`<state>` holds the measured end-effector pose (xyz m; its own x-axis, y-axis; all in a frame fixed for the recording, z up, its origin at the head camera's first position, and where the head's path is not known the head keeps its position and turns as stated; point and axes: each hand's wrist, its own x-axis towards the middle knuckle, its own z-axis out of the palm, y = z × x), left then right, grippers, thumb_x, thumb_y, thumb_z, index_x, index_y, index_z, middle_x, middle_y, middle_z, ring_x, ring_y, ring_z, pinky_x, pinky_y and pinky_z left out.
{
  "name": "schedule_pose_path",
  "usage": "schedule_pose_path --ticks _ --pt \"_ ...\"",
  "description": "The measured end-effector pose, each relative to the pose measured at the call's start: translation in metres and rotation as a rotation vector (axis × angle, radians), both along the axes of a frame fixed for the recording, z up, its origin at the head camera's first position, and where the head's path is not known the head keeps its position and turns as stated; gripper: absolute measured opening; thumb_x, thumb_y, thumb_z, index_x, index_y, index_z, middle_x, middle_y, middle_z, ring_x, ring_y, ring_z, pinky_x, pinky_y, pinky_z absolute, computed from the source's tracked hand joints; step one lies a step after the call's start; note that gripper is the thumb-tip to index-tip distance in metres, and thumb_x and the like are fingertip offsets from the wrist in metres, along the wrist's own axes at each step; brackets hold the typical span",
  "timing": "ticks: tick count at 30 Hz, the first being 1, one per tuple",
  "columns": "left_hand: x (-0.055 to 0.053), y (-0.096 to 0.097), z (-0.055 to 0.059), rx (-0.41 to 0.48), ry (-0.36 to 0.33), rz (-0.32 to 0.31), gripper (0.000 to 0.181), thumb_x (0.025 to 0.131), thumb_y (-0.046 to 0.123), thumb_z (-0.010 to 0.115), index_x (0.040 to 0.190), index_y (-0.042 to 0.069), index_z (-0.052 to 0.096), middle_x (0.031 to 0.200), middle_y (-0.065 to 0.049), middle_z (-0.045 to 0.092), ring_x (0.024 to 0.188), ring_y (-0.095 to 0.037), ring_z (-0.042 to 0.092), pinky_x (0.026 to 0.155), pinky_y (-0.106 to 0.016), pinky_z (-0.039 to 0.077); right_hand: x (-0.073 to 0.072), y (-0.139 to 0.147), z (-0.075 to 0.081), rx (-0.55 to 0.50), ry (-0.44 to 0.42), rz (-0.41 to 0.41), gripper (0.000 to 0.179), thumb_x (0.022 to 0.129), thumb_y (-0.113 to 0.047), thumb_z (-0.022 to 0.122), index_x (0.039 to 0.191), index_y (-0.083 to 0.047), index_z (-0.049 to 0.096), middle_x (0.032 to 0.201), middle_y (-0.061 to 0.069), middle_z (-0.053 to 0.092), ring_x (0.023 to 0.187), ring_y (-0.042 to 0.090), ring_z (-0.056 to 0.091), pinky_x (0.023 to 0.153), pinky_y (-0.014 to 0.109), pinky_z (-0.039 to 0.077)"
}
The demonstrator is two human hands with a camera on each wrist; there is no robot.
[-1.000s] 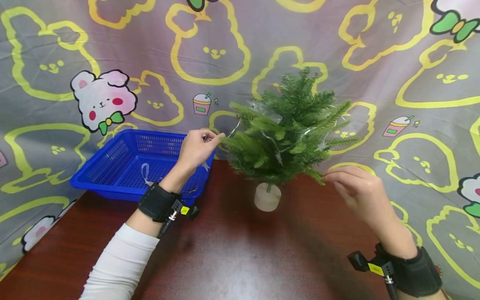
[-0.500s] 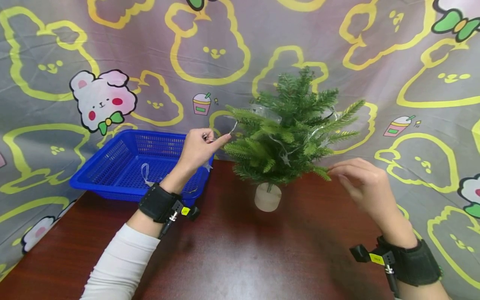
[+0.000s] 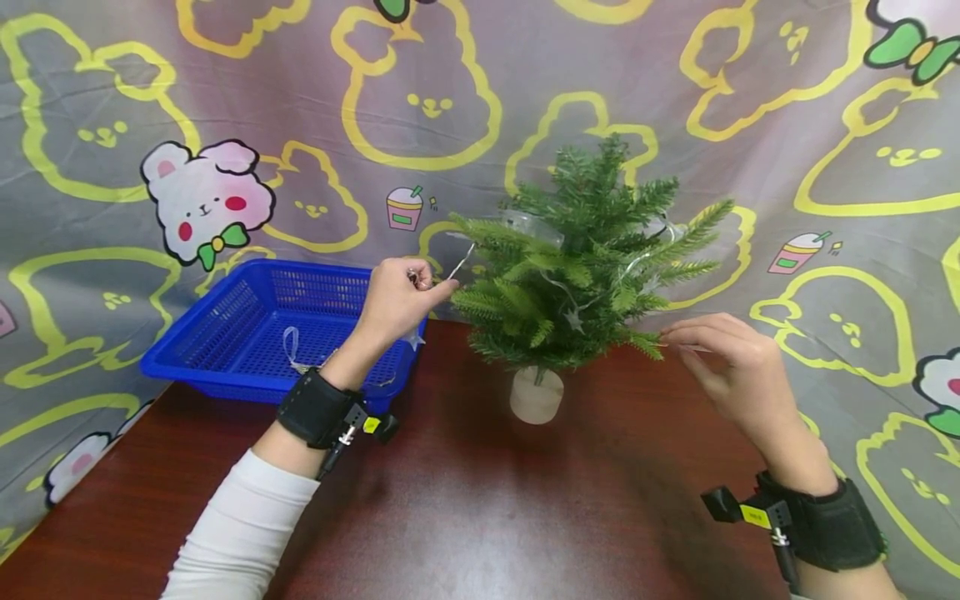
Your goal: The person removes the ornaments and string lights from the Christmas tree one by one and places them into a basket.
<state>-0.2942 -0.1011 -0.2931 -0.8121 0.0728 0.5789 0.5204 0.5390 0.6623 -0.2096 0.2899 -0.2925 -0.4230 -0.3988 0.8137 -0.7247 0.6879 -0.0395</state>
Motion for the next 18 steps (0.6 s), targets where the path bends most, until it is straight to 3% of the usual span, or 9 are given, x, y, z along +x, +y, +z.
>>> schedule_pose_path --ticks 4,6,8,14,18 --pt "0.001 0.001 0.002 -0.042 -0.062 -0.035 0.018 0.089 0.021 0.069 0.077 0.008 0.068 0.068 -0.007 0.066 0.057 -0.017 0.058 0.057 -0.028 0.044 0.003 0.002 0.003 -0.006 0.009 0.046 0.021 0.079 0.006 0.067 0.095 -0.004 0.077 0.096 0.013 0.074 0.102 0.005 0.060 0.100 0.006 0.036" --pt "0.001 0.002 0.002 -0.056 -0.105 -0.058 0.016 0.092 0.020 0.064 0.087 0.009 0.074 0.073 -0.009 0.071 0.060 -0.017 0.063 0.058 -0.028 0.047 0.006 0.001 0.006 -0.016 0.025 0.071 0.019 0.083 -0.004 0.061 0.094 -0.003 0.077 0.096 0.015 0.074 0.103 0.003 0.060 0.100 0.007 0.037" --pt "0.001 0.002 0.003 -0.066 -0.138 -0.077 0.019 0.096 0.020 0.060 0.093 0.010 0.076 0.074 -0.009 0.073 0.057 -0.015 0.061 0.053 -0.027 0.045 0.010 -0.003 0.010 -0.024 0.054 0.092 0.024 0.088 -0.013 0.057 0.093 -0.001 0.076 0.095 0.016 0.073 0.103 0.002 0.060 0.099 0.008 0.037" --pt "0.001 0.004 0.003 -0.066 -0.195 -0.103 0.027 0.103 0.015 0.047 0.112 0.010 0.072 0.077 -0.006 0.068 0.046 -0.011 0.038 0.044 -0.025 0.030 0.026 -0.032 0.021 -0.038 0.162 0.169 0.036 0.099 -0.029 0.057 0.090 0.000 0.076 0.090 0.016 0.073 0.091 0.017 0.064 0.097 0.010 0.041" --pt "0.000 0.005 0.003 -0.069 -0.218 -0.107 0.028 0.103 0.014 0.045 0.115 0.010 0.070 0.088 -0.010 0.068 0.060 -0.016 0.046 0.055 -0.028 0.036 0.035 -0.056 0.025 -0.026 0.192 0.257 0.033 0.098 -0.028 0.061 0.091 0.000 0.076 0.090 0.015 0.073 0.088 0.024 0.065 0.097 0.016 0.044"
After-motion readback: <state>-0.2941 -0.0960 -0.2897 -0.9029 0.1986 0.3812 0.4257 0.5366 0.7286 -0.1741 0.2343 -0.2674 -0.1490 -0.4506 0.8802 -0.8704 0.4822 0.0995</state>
